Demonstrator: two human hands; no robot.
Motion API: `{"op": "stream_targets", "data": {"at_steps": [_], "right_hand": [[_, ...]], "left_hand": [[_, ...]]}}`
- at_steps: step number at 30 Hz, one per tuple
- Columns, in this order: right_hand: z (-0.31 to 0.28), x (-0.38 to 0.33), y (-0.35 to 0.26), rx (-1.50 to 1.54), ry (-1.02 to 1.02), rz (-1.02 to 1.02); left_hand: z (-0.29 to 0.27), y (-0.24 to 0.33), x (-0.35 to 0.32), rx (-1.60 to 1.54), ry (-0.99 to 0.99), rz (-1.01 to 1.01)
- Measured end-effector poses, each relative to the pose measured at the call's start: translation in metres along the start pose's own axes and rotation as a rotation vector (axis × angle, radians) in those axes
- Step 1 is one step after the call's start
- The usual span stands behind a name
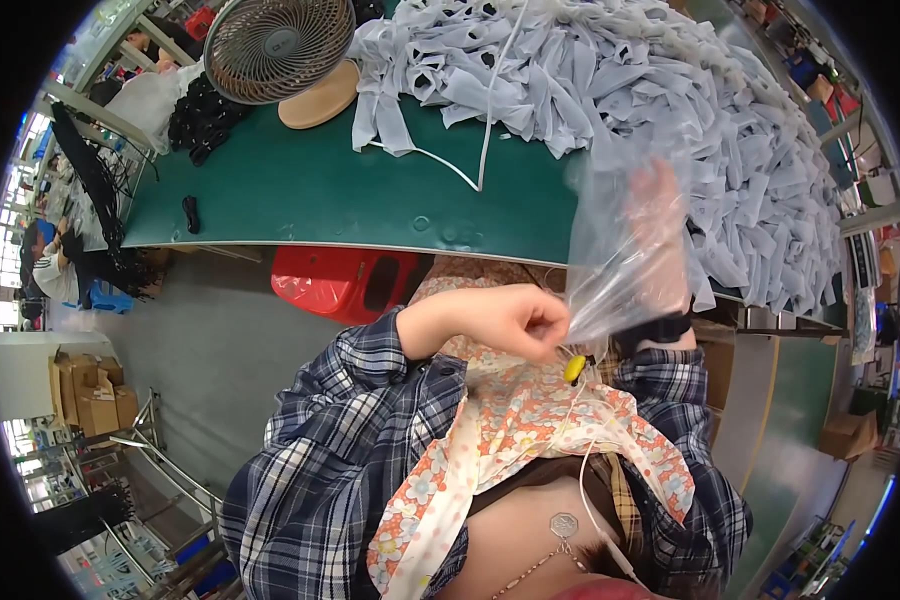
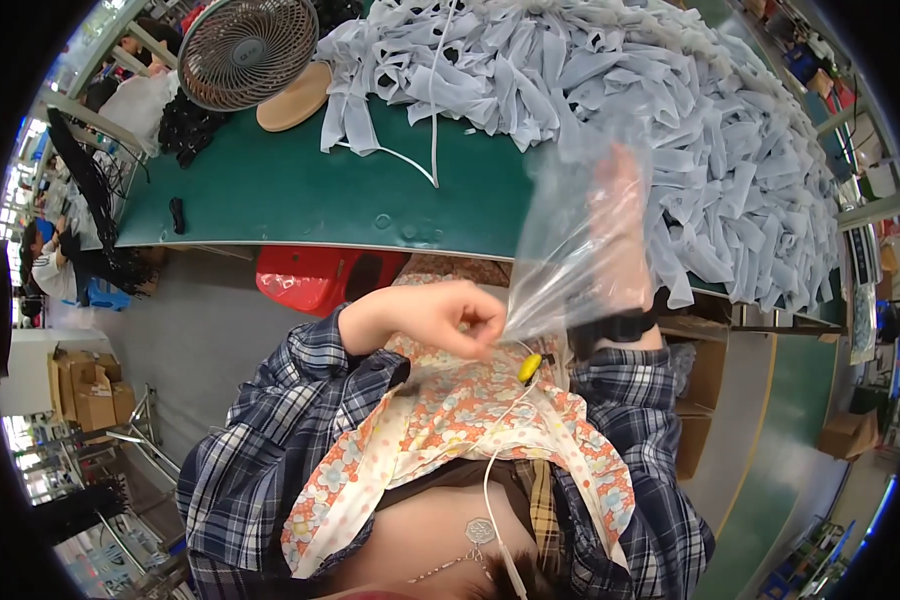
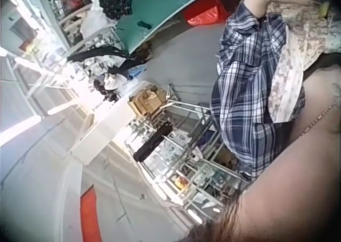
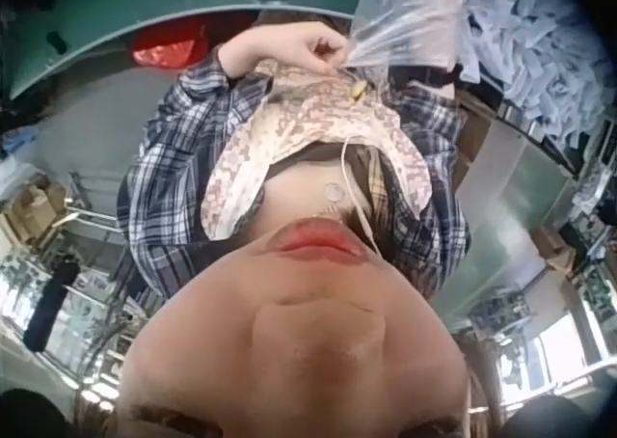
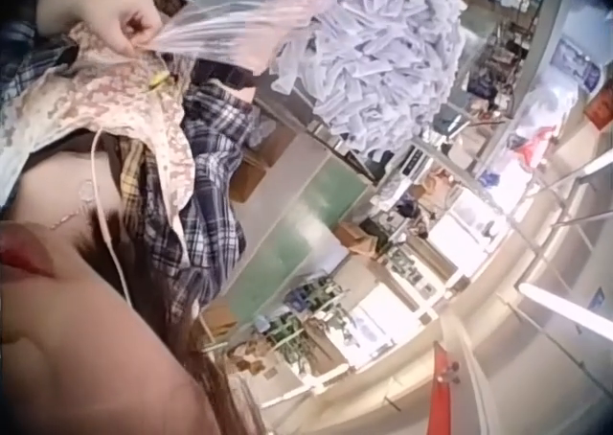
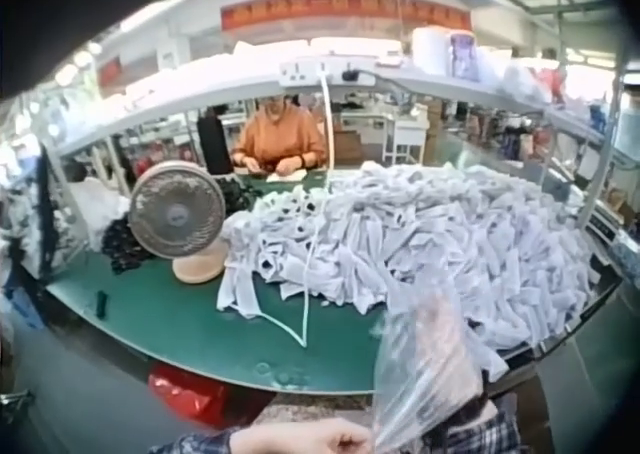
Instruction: The person picks up a plastic bag, opens it, and places it on the table. They then pick up and fold white foam sleeves one at a time, place the stack into the plastic bag, and put the filled bag into a cardboard box.
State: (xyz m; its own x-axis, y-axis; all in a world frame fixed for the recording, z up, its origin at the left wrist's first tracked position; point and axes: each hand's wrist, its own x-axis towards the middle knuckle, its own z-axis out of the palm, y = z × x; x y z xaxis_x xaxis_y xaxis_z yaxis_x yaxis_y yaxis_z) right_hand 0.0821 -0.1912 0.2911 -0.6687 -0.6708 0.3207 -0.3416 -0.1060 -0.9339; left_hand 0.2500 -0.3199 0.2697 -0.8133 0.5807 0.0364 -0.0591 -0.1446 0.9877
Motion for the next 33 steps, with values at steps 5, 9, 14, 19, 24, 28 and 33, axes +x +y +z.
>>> {"op": "stream_targets", "data": {"at_steps": [5, 9, 14, 19, 24, 28, 33], "right_hand": [[0.02, 0.01, 0.002, 0.817, 0.169, -0.114], [0.042, 0.005, 0.017, 1.488, -0.466, 0.257], [0.112, -0.01, 0.03, 1.683, -0.757, 0.832], [0.131, -0.009, 0.046, 1.126, -0.831, 0.9], [0.132, -0.023, 0.089, 0.959, -0.851, 1.054], [0.126, -0.011, 0.092, 0.838, -0.725, 1.098], [0.087, 0.005, 0.106, 0.748, -0.401, 0.98]], "left_hand": [[-0.022, -0.035, -0.042, -0.289, 0.2, 0.074], [-0.028, -0.054, -0.06, -0.568, 1.278, 0.228], [-0.024, -0.06, -0.092, -0.653, 1.03, 0.302], [-0.044, -0.061, -0.185, -0.491, 1.545, 0.262], [-0.134, -0.052, -0.296, -0.543, 1.815, -0.059], [-0.215, -0.065, -0.377, -0.327, 1.786, -0.4], [-0.246, -0.055, -0.359, -0.445, 2.11, -0.096]]}}
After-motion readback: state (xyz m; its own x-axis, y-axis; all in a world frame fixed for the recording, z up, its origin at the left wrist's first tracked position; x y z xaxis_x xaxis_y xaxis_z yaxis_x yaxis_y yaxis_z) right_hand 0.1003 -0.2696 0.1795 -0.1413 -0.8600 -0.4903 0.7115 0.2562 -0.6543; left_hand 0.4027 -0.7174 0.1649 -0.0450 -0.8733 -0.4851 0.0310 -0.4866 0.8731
